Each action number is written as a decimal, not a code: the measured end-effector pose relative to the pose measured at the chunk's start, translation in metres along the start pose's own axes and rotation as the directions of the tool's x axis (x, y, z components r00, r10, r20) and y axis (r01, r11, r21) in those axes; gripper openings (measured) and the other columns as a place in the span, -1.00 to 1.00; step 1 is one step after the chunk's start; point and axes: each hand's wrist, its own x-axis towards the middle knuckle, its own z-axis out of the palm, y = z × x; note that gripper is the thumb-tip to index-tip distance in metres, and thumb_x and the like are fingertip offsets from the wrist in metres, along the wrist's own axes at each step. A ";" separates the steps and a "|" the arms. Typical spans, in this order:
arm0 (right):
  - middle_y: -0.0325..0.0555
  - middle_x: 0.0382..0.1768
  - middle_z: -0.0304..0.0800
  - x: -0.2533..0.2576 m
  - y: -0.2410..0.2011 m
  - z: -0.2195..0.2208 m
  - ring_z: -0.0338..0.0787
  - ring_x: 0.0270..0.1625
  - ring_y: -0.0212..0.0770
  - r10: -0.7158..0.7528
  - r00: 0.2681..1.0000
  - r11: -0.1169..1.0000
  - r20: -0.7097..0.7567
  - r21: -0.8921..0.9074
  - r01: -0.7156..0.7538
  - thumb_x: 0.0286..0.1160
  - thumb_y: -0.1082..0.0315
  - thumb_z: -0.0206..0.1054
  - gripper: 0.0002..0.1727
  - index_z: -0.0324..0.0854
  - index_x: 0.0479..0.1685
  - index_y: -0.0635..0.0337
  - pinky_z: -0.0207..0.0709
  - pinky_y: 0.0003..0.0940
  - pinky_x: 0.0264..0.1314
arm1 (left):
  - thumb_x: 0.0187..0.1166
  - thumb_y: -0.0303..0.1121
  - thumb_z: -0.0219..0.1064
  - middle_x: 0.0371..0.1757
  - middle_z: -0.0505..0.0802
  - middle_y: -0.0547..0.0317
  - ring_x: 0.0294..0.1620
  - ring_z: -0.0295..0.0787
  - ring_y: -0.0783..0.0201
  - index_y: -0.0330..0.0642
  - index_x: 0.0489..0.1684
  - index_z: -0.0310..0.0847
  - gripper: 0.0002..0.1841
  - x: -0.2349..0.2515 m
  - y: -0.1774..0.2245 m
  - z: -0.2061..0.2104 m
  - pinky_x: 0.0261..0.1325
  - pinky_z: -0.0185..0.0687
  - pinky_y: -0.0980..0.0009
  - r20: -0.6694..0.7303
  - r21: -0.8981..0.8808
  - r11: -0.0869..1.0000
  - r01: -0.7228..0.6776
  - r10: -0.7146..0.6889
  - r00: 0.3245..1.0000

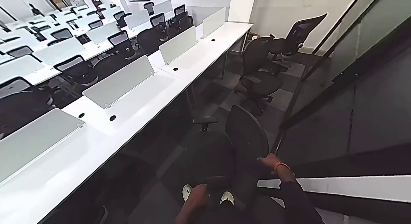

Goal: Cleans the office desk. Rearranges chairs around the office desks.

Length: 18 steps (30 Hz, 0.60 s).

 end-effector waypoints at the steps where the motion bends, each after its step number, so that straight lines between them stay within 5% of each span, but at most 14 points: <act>1: 0.38 0.21 0.77 -0.007 0.007 0.002 0.87 0.17 0.22 0.005 0.995 0.999 0.095 -0.039 -0.001 0.49 -0.19 0.45 -0.17 0.53 0.38 0.46 0.72 0.17 0.25 | 0.70 -0.08 0.20 0.35 0.77 -0.15 0.42 0.70 -0.12 -0.16 0.43 0.60 -0.53 0.004 0.007 -0.008 0.44 0.56 -0.22 0.007 0.019 0.999 -0.028 0.028 1.000; 5: 0.22 0.11 0.84 -0.026 0.039 0.003 0.90 0.04 0.10 -0.065 0.910 0.998 0.410 0.049 0.049 0.69 -0.14 0.28 -0.33 0.57 0.32 0.40 0.73 0.05 0.16 | 0.71 -0.08 0.22 0.49 0.69 -0.14 0.53 0.61 -0.13 -0.18 0.57 0.49 -0.47 0.030 0.042 -0.027 0.54 0.49 -0.17 -0.003 0.086 0.978 -0.191 0.192 0.981; 7: 0.27 0.20 0.78 -0.029 0.053 -0.001 0.86 0.13 0.14 -0.172 0.916 0.977 0.363 0.179 0.112 0.82 0.07 0.18 -0.51 0.56 0.36 0.35 0.71 0.09 0.20 | 0.69 -0.09 0.25 0.53 0.66 -0.14 0.54 0.59 -0.14 -0.20 0.59 0.47 -0.45 0.036 0.061 -0.031 0.54 0.48 -0.16 -0.008 0.108 0.959 -0.262 0.264 0.965; 9: 0.31 0.23 0.76 -0.027 0.065 -0.007 0.83 0.20 0.18 -0.222 0.963 0.967 0.153 0.158 0.198 0.78 0.30 0.18 -0.61 0.56 0.43 0.32 0.66 0.15 0.29 | 0.67 -0.08 0.28 0.59 0.61 -0.14 0.59 0.54 -0.15 -0.22 0.63 0.42 -0.40 0.041 0.076 -0.029 0.55 0.46 -0.18 0.018 0.113 0.946 -0.304 0.304 0.953; 12: 0.27 0.36 0.73 -0.022 0.071 -0.016 0.74 0.39 0.27 -0.211 0.970 0.977 -0.121 -0.036 0.209 0.55 0.40 0.31 -0.30 0.26 0.75 0.15 0.53 0.31 0.47 | 0.55 0.01 0.42 0.69 0.50 -0.20 0.65 0.45 -0.21 -0.25 0.74 0.27 -0.19 0.047 0.081 -0.014 0.56 0.45 -0.20 0.042 0.103 0.932 -0.348 0.346 0.937; 15: 0.32 0.57 0.52 -0.011 0.067 -0.013 0.64 0.52 0.30 -0.282 0.934 0.959 -0.218 -0.064 0.275 0.41 0.46 0.47 0.08 -0.17 0.94 0.07 0.49 0.30 0.55 | 0.43 0.11 0.50 0.81 0.31 -0.19 0.76 0.28 -0.24 -0.17 0.89 -0.02 0.05 0.043 0.073 -0.002 0.59 0.40 -0.26 0.091 0.080 0.940 -0.331 0.324 0.942; 18: 0.28 0.78 0.22 -0.001 0.052 0.000 0.54 0.63 0.30 -0.391 0.893 0.920 -0.225 -0.134 0.369 0.16 0.51 0.61 0.33 -0.34 0.97 -0.02 0.47 0.31 0.59 | 0.34 0.12 0.58 0.80 0.32 -0.22 0.75 0.27 -0.30 -0.15 0.90 -0.06 0.14 0.036 0.060 0.003 0.56 0.39 -0.34 0.140 0.091 0.951 -0.297 0.283 0.949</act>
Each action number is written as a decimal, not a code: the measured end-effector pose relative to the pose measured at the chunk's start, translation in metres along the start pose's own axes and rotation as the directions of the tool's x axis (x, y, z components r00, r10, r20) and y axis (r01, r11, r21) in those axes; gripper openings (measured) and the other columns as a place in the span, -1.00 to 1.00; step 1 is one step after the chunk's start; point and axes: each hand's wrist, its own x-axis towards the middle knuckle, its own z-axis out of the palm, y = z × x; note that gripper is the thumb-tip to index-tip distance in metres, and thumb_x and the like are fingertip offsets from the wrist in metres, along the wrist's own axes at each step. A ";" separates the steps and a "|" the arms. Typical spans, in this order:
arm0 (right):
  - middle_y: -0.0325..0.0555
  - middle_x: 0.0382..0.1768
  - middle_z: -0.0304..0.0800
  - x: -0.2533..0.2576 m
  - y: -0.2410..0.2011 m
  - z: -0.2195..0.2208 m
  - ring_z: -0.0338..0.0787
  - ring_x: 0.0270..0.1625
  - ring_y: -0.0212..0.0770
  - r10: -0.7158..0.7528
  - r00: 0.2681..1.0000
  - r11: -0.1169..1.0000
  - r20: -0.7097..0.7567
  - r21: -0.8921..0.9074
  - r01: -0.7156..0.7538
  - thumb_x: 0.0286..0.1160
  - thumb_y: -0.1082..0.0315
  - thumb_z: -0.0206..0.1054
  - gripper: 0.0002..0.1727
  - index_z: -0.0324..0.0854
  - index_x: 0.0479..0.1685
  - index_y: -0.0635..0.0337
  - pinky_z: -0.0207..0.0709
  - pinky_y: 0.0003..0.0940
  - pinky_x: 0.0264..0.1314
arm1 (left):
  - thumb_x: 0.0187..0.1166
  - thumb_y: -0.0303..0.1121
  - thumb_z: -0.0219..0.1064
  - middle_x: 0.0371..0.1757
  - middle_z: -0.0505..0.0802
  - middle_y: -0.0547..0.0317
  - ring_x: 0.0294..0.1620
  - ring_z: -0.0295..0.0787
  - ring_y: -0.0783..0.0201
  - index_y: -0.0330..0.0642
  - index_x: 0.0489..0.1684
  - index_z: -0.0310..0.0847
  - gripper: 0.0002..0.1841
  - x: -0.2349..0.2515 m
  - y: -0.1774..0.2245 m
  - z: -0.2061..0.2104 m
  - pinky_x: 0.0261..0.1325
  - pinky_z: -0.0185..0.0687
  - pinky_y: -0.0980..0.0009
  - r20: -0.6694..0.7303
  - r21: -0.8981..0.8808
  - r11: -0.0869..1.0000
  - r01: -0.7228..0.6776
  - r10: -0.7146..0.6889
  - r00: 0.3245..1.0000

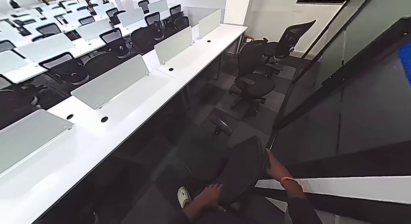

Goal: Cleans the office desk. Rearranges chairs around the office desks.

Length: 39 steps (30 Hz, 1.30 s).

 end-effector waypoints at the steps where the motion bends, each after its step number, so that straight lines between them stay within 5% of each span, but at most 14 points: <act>1: 0.27 0.82 0.13 0.004 -0.007 0.006 0.56 0.60 0.33 -0.027 0.999 0.998 0.026 -0.053 0.029 0.09 0.55 0.62 0.39 -0.36 0.98 -0.09 0.51 0.32 0.54 | 0.34 0.08 0.60 0.78 0.35 -0.23 0.73 0.30 -0.31 -0.15 0.89 -0.02 0.11 -0.001 -0.004 0.005 0.54 0.39 -0.35 0.015 0.002 1.000 0.010 -0.010 1.000; 4: 0.54 0.73 0.09 0.008 -0.033 0.016 0.67 0.39 0.51 -0.028 0.985 0.976 0.171 -0.206 0.064 -0.09 0.64 0.65 0.54 -0.40 0.96 -0.38 0.66 0.37 0.29 | 0.37 -0.20 0.61 0.70 0.46 -0.24 0.68 0.39 -0.30 -0.18 0.81 0.17 -0.06 -0.003 -0.011 0.019 0.50 0.42 -0.36 0.005 -0.021 0.998 0.056 -0.056 0.998; 7: 0.61 0.64 0.20 0.007 -0.036 0.029 0.68 0.35 0.52 -0.052 0.982 0.975 0.181 -0.204 0.089 -0.17 0.63 0.67 0.49 -0.21 0.94 -0.43 0.67 0.34 0.27 | 0.37 -0.31 0.55 0.58 0.63 -0.14 0.56 0.56 -0.19 -0.19 0.67 0.38 -0.24 -0.015 -0.014 0.024 0.46 0.51 -0.24 -0.102 -0.003 0.996 0.092 -0.092 0.991; 13: 0.47 0.49 0.43 0.006 -0.064 0.037 0.65 0.39 0.42 -0.122 0.979 0.979 0.162 -0.140 0.146 -0.05 0.60 0.63 0.05 0.39 0.68 -0.22 0.65 0.23 0.33 | 0.39 -0.36 0.43 0.26 0.86 -0.03 0.28 0.80 -0.11 -0.05 0.47 0.61 -0.45 -0.043 -0.016 0.022 0.31 0.62 -0.20 -0.274 -0.014 0.960 0.280 -0.273 0.922; 16: 0.44 0.45 0.47 0.004 -0.079 0.049 0.70 0.32 0.37 -0.148 0.976 0.981 0.159 -0.104 0.165 -0.05 0.64 0.59 -0.10 0.51 0.53 -0.10 0.69 0.19 0.26 | 0.34 -0.24 0.46 0.12 0.91 0.07 0.22 0.82 0.00 -0.04 0.24 0.74 -0.57 -0.053 -0.024 0.029 0.46 0.49 -0.09 -0.410 -0.002 0.919 0.393 -0.360 0.838; 19: 0.44 0.44 0.45 0.007 -0.093 0.061 0.73 0.28 0.35 -0.177 0.970 0.978 0.169 -0.079 0.193 -0.08 0.64 0.58 -0.10 0.51 0.50 -0.08 0.73 0.15 0.21 | 0.33 -0.08 0.45 0.03 0.93 0.16 0.15 0.84 0.11 -0.02 0.07 0.79 -0.62 -0.061 -0.035 0.031 0.46 0.49 -0.03 -0.502 0.000 0.873 0.487 -0.422 0.755; 26: 0.46 0.52 0.39 0.030 -0.164 0.077 0.74 0.29 0.34 -0.233 0.955 0.965 0.183 -0.078 0.250 -0.05 0.62 0.60 -0.08 0.46 0.55 -0.10 0.73 0.15 0.22 | 0.37 -0.29 0.38 -0.06 0.93 0.12 0.05 0.86 0.05 -0.08 -0.10 0.81 -0.78 -0.070 -0.089 0.004 0.30 0.59 -0.02 -0.651 0.026 0.808 0.589 -0.433 0.623; 39: 0.37 0.58 0.39 0.136 -0.356 0.106 0.78 0.28 0.32 -0.239 0.954 0.937 0.180 -0.215 0.275 0.03 0.54 0.58 -0.06 0.35 0.62 -0.13 0.74 0.20 0.18 | 0.44 -0.29 0.33 0.01 0.90 0.07 0.13 0.82 0.02 -0.11 -0.03 0.78 -0.76 -0.086 -0.216 -0.129 0.28 0.59 -0.05 -0.607 -0.100 0.769 0.632 -0.550 0.574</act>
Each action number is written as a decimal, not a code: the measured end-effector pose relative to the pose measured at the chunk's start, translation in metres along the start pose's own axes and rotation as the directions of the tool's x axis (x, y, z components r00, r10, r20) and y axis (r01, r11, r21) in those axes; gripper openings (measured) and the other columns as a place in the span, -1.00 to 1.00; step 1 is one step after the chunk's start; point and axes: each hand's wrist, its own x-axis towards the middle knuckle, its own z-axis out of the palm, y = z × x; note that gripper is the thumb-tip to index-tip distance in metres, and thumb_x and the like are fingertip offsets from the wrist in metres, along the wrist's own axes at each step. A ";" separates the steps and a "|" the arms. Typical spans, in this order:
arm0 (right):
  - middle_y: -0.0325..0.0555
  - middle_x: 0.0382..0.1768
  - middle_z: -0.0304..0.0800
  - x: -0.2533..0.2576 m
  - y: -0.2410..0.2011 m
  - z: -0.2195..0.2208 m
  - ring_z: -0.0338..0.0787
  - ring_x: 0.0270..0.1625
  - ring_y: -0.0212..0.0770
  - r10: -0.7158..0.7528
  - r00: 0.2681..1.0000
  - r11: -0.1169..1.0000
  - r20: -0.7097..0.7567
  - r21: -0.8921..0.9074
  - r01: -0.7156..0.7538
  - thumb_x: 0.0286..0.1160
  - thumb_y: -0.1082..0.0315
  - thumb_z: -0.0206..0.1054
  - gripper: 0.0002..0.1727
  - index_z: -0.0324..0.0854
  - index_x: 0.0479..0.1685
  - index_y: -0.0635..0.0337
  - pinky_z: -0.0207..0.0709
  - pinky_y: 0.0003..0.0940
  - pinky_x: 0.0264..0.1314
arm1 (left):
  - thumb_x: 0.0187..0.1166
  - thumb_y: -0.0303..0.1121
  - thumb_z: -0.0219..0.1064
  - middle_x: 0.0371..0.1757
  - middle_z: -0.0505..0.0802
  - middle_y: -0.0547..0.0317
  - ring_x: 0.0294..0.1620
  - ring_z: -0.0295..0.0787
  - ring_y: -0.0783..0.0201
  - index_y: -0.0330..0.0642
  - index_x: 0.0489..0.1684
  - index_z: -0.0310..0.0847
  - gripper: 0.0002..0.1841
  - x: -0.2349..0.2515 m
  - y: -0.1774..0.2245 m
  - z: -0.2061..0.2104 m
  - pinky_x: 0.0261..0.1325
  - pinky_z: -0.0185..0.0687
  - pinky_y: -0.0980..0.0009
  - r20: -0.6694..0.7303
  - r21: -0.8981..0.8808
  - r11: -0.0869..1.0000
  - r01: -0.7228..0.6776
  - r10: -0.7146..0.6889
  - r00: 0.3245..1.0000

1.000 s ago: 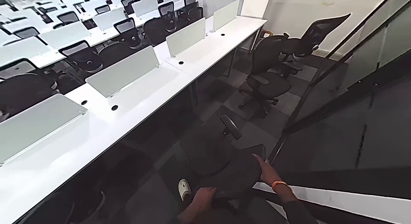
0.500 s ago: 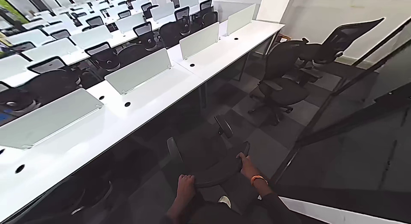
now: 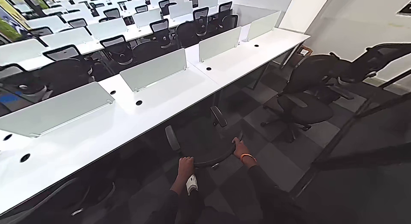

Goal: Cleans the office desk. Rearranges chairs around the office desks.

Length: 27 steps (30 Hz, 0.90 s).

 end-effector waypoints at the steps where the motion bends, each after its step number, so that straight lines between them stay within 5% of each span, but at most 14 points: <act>1: 0.37 0.58 0.39 0.010 -0.013 -0.003 0.77 0.29 0.33 0.007 1.000 1.000 0.002 -0.013 -0.007 0.04 0.54 0.58 -0.05 0.33 0.63 -0.13 0.74 0.20 0.18 | 0.41 -0.27 0.35 0.02 0.90 0.08 0.14 0.82 0.02 -0.10 -0.01 0.77 -0.74 0.009 -0.006 -0.006 0.29 0.59 -0.06 0.012 -0.001 1.000 0.008 -0.008 1.000; 10: 0.36 0.53 0.48 0.082 -0.098 -0.033 0.73 0.37 0.36 0.051 0.999 0.995 0.000 -0.089 -0.051 0.30 0.57 0.46 -0.14 0.27 0.69 -0.14 0.69 0.24 0.29 | 0.53 -0.28 0.30 0.11 0.88 -0.05 0.21 0.82 -0.09 -0.13 0.20 0.71 -0.67 0.073 -0.046 -0.049 0.16 0.71 -0.14 0.159 -0.113 0.993 0.042 -0.024 0.987; 16: 0.33 0.45 0.57 0.114 -0.095 -0.046 0.72 0.38 0.34 0.027 0.999 0.988 0.019 -0.151 -0.024 0.14 0.60 0.53 -0.09 0.32 0.63 -0.13 0.69 0.25 0.25 | 0.59 -0.35 0.22 0.10 0.88 -0.03 0.20 0.84 -0.05 -0.14 0.20 0.69 -0.70 0.092 -0.043 -0.055 0.16 0.73 -0.08 0.183 -0.129 0.991 -0.023 0.047 0.982; 27: 0.31 0.49 0.54 0.105 -0.085 -0.033 0.74 0.37 0.32 0.026 1.000 0.997 0.013 -0.075 -0.025 0.26 0.59 0.49 -0.13 0.29 0.65 -0.15 0.69 0.22 0.29 | 0.47 -0.30 0.31 0.08 0.89 0.01 0.20 0.83 -0.01 -0.15 0.15 0.72 -0.68 0.087 -0.051 -0.042 0.20 0.72 -0.01 0.166 -0.118 0.987 -0.111 0.130 0.978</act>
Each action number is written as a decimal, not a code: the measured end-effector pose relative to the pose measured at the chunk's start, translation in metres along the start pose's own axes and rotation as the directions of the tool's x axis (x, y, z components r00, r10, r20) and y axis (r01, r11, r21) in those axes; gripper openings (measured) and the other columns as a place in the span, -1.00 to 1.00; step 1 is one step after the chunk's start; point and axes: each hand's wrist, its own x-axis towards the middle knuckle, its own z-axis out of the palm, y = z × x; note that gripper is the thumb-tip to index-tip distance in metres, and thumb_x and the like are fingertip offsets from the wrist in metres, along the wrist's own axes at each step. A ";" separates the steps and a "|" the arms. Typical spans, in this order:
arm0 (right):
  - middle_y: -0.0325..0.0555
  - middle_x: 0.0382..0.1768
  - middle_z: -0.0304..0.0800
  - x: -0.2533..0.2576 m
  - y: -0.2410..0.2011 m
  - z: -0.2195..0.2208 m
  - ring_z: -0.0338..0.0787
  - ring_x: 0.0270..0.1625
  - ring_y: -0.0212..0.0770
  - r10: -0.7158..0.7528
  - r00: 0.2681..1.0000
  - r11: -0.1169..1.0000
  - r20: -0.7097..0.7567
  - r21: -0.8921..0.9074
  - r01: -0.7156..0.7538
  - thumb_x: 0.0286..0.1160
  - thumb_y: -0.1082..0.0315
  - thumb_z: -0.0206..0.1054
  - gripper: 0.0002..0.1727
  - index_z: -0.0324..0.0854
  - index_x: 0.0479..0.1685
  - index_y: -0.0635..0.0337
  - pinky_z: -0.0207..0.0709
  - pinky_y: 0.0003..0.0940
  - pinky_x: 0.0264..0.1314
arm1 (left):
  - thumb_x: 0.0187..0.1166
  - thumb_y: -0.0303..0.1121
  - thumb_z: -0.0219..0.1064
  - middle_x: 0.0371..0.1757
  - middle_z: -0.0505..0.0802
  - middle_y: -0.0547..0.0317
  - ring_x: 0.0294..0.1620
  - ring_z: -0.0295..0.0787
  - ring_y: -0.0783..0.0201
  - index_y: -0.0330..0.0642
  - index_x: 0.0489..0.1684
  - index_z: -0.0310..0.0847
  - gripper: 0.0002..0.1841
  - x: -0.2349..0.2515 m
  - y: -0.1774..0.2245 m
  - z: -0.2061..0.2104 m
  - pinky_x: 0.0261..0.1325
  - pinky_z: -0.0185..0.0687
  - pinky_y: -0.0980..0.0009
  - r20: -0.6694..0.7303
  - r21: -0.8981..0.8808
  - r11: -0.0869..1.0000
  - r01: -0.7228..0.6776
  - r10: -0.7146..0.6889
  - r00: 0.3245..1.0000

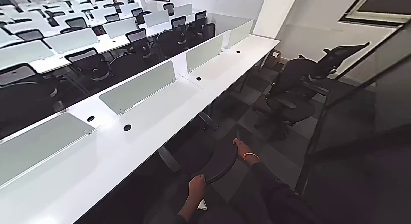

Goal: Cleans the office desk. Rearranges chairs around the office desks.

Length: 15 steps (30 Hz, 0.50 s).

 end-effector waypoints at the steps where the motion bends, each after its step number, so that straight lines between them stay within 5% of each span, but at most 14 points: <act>1: 0.32 0.49 0.53 0.001 0.001 0.000 0.74 0.36 0.34 0.002 1.000 1.000 0.002 0.009 -0.002 0.26 0.59 0.48 -0.13 0.28 0.65 -0.15 0.69 0.23 0.29 | 0.46 -0.29 0.32 0.08 0.89 0.02 0.20 0.83 0.00 -0.15 0.15 0.72 -0.67 0.000 0.000 0.000 0.21 0.72 -0.01 -0.005 0.007 1.000 -0.002 0.002 1.000; 5: 0.33 0.49 0.52 -0.003 -0.001 -0.004 0.76 0.32 0.35 0.004 1.000 0.998 0.004 0.055 -0.004 0.31 0.60 0.42 -0.21 0.32 0.62 -0.13 0.70 0.24 0.25 | 0.39 -0.21 0.38 0.13 0.88 0.08 0.23 0.82 0.06 -0.10 0.20 0.71 -0.60 0.004 0.002 0.001 0.23 0.72 0.04 0.024 0.055 0.998 0.015 -0.016 1.000; 10: 0.37 0.50 0.48 0.002 0.000 -0.009 0.77 0.27 0.35 -0.034 0.999 0.995 0.036 0.096 0.030 0.28 0.63 0.42 -0.19 0.33 0.61 -0.11 0.72 0.23 0.22 | 0.28 -0.11 0.50 0.36 0.78 0.01 0.39 0.72 -0.04 -0.08 0.45 0.58 -0.35 0.016 0.015 -0.019 0.33 0.66 -0.10 0.219 0.042 0.997 0.062 -0.070 0.973; 15: 0.44 0.53 0.40 0.005 0.002 -0.014 0.76 0.26 0.41 -0.067 0.995 0.989 0.068 0.135 0.057 0.17 0.67 0.46 -0.06 0.26 0.68 -0.12 0.73 0.24 0.20 | 0.30 -0.14 0.50 0.53 0.68 -0.01 0.49 0.63 -0.09 -0.06 0.69 0.36 -0.19 0.048 0.078 -0.030 0.42 0.60 -0.09 0.177 0.000 1.000 -0.006 0.006 0.984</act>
